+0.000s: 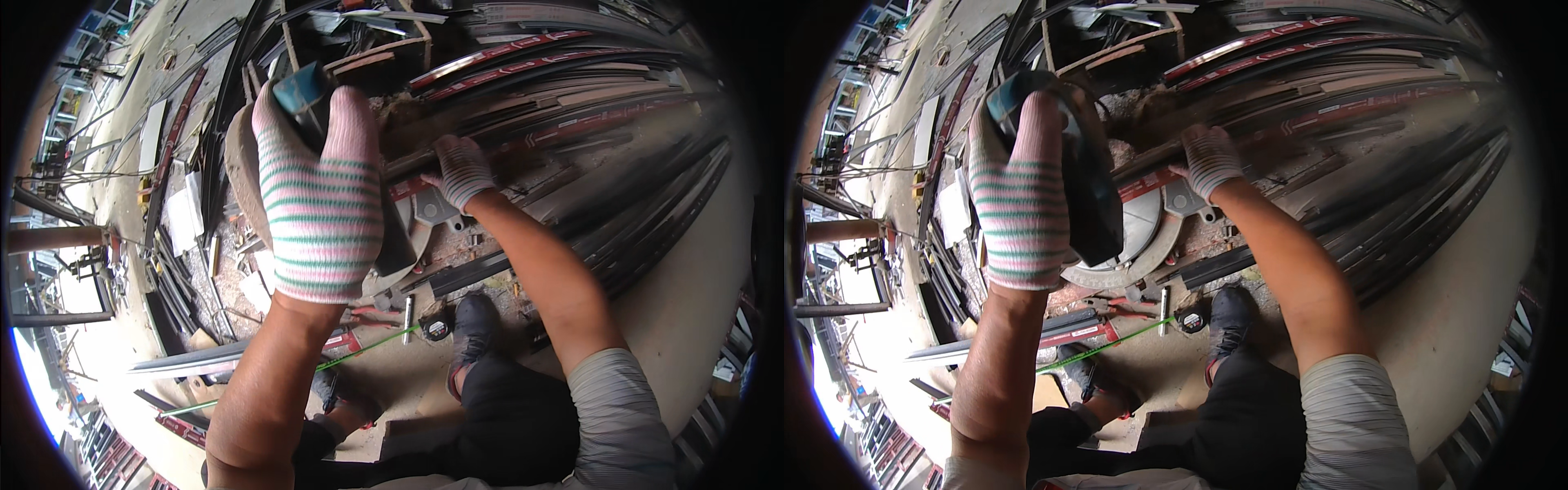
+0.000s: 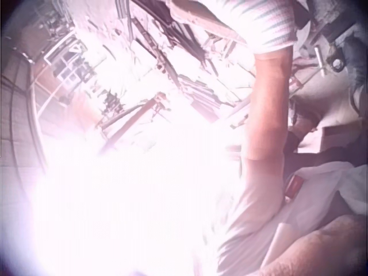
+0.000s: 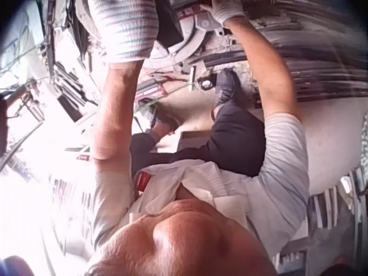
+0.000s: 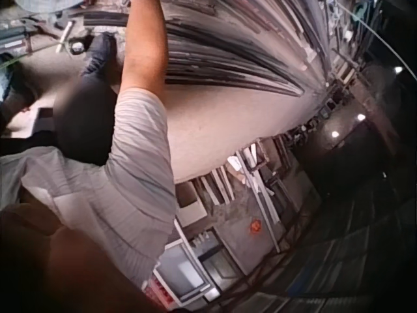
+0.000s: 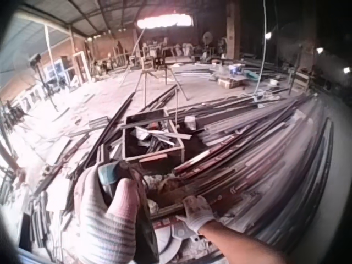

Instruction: The person measures a long metal profile with a tape measure, marks it, and uses a miter saw to cut it to length. The cut piece is set aside, and the process is repeated with another profile.

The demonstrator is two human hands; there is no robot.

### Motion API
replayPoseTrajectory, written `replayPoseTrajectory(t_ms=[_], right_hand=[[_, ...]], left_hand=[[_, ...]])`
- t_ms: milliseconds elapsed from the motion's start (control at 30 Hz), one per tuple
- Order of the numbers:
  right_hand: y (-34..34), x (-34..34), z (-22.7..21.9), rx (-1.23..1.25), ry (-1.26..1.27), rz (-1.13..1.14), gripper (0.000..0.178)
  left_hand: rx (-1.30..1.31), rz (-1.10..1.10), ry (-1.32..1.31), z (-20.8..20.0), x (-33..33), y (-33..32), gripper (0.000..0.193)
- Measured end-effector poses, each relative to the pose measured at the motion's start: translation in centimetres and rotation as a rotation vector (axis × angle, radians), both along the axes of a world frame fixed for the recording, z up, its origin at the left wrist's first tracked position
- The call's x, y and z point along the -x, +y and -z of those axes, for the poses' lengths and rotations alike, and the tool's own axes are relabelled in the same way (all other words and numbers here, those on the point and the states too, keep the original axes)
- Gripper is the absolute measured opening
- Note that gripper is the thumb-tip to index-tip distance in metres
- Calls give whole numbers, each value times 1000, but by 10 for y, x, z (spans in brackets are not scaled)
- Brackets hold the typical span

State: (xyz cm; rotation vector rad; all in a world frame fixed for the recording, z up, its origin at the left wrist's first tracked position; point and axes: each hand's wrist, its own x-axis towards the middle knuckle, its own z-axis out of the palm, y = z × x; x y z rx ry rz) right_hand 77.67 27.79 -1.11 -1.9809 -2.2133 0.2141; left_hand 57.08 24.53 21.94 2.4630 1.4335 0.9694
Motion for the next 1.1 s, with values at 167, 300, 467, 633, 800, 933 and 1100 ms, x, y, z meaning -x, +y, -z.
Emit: replayPoseTrajectory(t_ms=[167,300,467,633,800,933,1100], right_hand=[[-1,-5,8,-46,-5,-20,62],[-4,-3,2,-50,41,-18,60],[-3,-3,9,-46,14,-13,60],[-4,-7,8,-87,7,-32,57],[-2,-1,8,-116,25,-48,56],[-4,-7,10,-108,57,-27,55],[-6,-6,9,-122,78,-14,54]], left_hand=[[9,-3,-48,-2,-6,-13,55],[270,-89,-468,-15,-16,-18,66],[281,-143,-556,2,-16,-20,65],[369,-143,-710,-3,-24,-26,70],[488,-184,-817,-7,-23,-31,67],[402,-203,-719,13,-19,-34,66],[359,-204,-687,22,-19,-42,67]])
